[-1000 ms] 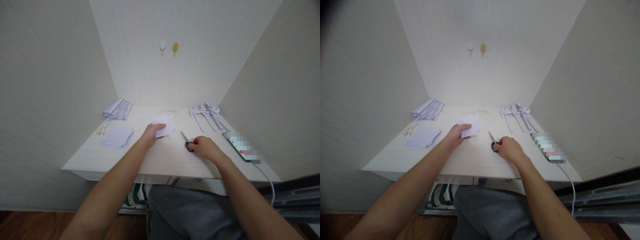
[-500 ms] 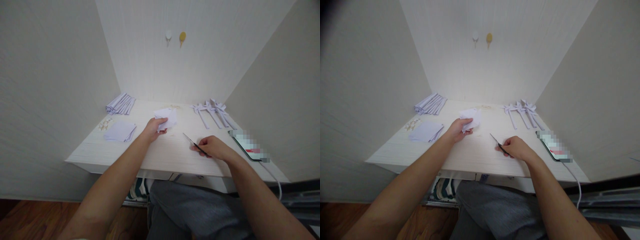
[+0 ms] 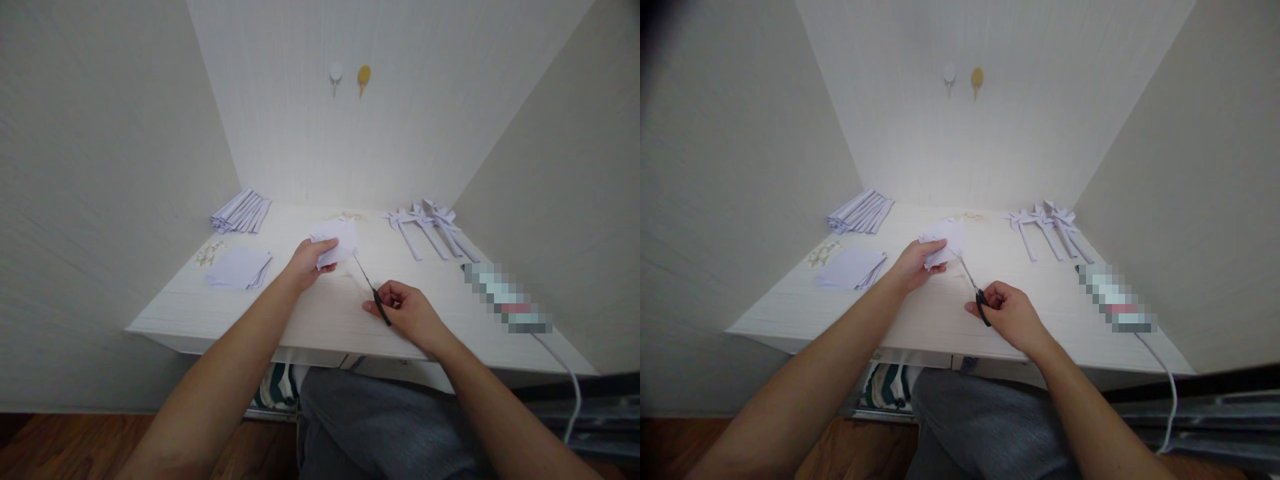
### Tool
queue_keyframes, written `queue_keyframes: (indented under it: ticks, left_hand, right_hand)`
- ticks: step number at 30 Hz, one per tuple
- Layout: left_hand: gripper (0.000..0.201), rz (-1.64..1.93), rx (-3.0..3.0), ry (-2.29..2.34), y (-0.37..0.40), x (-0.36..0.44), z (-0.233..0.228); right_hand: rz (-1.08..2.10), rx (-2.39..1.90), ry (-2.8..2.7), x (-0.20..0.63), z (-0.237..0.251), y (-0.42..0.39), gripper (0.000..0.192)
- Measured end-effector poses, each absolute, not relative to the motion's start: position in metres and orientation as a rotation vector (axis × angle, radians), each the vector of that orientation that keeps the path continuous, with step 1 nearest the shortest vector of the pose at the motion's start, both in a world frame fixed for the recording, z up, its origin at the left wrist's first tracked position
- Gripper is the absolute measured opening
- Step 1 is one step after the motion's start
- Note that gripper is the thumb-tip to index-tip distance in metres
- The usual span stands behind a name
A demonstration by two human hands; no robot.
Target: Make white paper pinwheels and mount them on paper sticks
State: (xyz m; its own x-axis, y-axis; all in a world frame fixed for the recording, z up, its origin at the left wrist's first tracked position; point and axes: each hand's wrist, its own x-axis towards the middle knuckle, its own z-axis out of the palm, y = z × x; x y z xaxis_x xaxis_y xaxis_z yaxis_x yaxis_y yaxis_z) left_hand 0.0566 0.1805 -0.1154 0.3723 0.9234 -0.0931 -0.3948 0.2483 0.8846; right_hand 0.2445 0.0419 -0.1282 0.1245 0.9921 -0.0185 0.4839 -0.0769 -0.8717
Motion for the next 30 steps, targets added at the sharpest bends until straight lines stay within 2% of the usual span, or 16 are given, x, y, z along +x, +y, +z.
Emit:
queue_keyframes:
  ticks: [14, 25, 30]
  left_hand:
    - [0.030, 1.017, 0.938, 0.706, 0.1835, 0.0576, -0.1195]
    - [0.032, 1.021, 0.940, 0.721, 0.1822, 0.0563, -0.1193]
    - [0.029, 1.032, 0.947, 0.726, 0.1827, 0.0571, -0.1203]
  right_hand:
    - [0.778, -1.631, -1.430, 0.2374, -0.1330, 0.0413, 0.041]
    - [0.807, -1.574, -1.373, 0.2357, -0.1332, 0.0431, 0.059]
    - [0.790, -1.581, -1.385, 0.2366, -0.1347, 0.0432, 0.060]
